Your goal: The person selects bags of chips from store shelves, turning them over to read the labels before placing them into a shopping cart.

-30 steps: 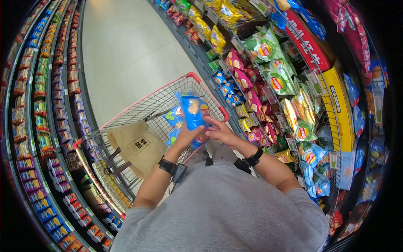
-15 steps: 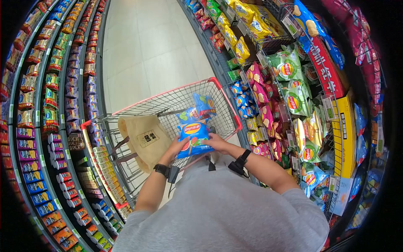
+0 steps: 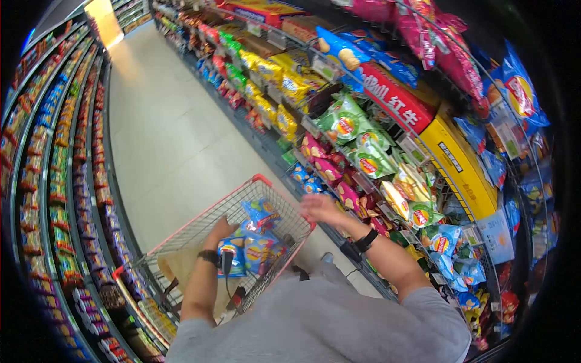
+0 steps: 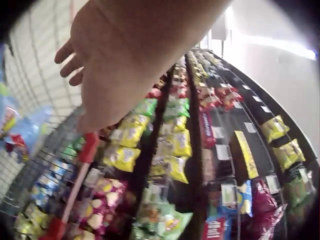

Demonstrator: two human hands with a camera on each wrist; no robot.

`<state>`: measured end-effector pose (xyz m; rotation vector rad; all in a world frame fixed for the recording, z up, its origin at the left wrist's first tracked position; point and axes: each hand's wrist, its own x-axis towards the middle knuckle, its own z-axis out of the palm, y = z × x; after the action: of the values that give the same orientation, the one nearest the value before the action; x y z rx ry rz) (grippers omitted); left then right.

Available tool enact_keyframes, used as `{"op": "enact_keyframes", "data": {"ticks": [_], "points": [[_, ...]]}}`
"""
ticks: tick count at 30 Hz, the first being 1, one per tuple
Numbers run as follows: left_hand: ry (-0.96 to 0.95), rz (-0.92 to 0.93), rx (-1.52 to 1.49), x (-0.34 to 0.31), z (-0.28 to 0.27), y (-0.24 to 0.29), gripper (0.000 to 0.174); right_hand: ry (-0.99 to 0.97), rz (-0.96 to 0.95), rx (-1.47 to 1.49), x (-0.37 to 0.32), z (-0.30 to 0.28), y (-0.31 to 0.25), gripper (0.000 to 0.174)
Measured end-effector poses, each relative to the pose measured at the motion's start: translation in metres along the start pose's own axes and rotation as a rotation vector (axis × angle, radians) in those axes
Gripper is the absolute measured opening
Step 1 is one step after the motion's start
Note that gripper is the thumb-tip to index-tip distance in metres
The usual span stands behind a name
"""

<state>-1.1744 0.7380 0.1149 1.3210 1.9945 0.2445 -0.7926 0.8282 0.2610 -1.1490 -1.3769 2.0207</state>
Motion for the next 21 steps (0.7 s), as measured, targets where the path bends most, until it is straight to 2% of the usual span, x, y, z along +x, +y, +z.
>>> {"op": "enact_keyframes", "data": {"ticks": [1, 2, 3, 4, 5, 6, 8, 10, 11, 14, 16, 17, 21], "points": [[0.022, 0.126, -0.053, 0.026, -0.027, 0.035, 0.079, 0.088, -0.085, 0.004, 0.007, -0.017, -0.024, 0.046], [0.089, 0.231, -0.103, 0.057, -0.045, 0.067, 0.077, 0.09, -0.192, -0.219, 0.003, -0.03, -0.076, 0.042], [0.153, 0.333, -0.159, 0.056, -0.081, 0.128, 0.072, 0.269, -0.4, -0.065, 0.005, -0.03, -0.107, 0.038], [0.231, 0.506, -0.208, 0.078, -0.1, 0.169, 0.066, 0.348, -0.483, -0.062, 0.007, -0.042, -0.137, 0.038], [0.273, 0.608, -0.289, 0.082, -0.124, 0.22, 0.06, 0.495, -0.571, -0.3, 0.013, -0.061, -0.165, 0.043], [0.279, 0.75, -0.465, 0.085, -0.143, 0.269, 0.056, 0.553, -0.699, -0.284, 0.02, -0.072, -0.191, 0.049], [0.223, 0.762, -0.573, 0.089, -0.172, 0.354, 0.057, 0.651, -0.775, -0.27, 0.018, -0.079, -0.244, 0.056], [0.329, 0.959, -0.597, 0.119, -0.178, 0.415, 0.062, 0.71, -0.847, -0.276, 0.031, -0.086, -0.272, 0.057], [0.316, 0.979, -0.69, 0.124, -0.181, 0.444, 0.064, 0.72, -0.85, -0.284, 0.033, -0.083, -0.285, 0.058], [0.266, 0.986, -0.816, 0.126, -0.192, 0.503, 0.078, 0.654, -0.916, -0.424, 0.062, -0.102, -0.299, 0.061], [0.212, 0.968, -0.936, 0.135, -0.196, 0.526, 0.084, 0.691, -0.855, -0.502, 0.069, -0.102, -0.302, 0.068], [0.108, 1.009, -1.004, 0.133, -0.2, 0.532, 0.086, 0.664, -0.863, -0.458, 0.069, -0.102, -0.305, 0.068], [0.086, 1.11, -1.122, 0.096, -0.206, 0.537, 0.078, 0.628, -0.885, -0.384, 0.028, -0.077, -0.314, 0.063]]}}
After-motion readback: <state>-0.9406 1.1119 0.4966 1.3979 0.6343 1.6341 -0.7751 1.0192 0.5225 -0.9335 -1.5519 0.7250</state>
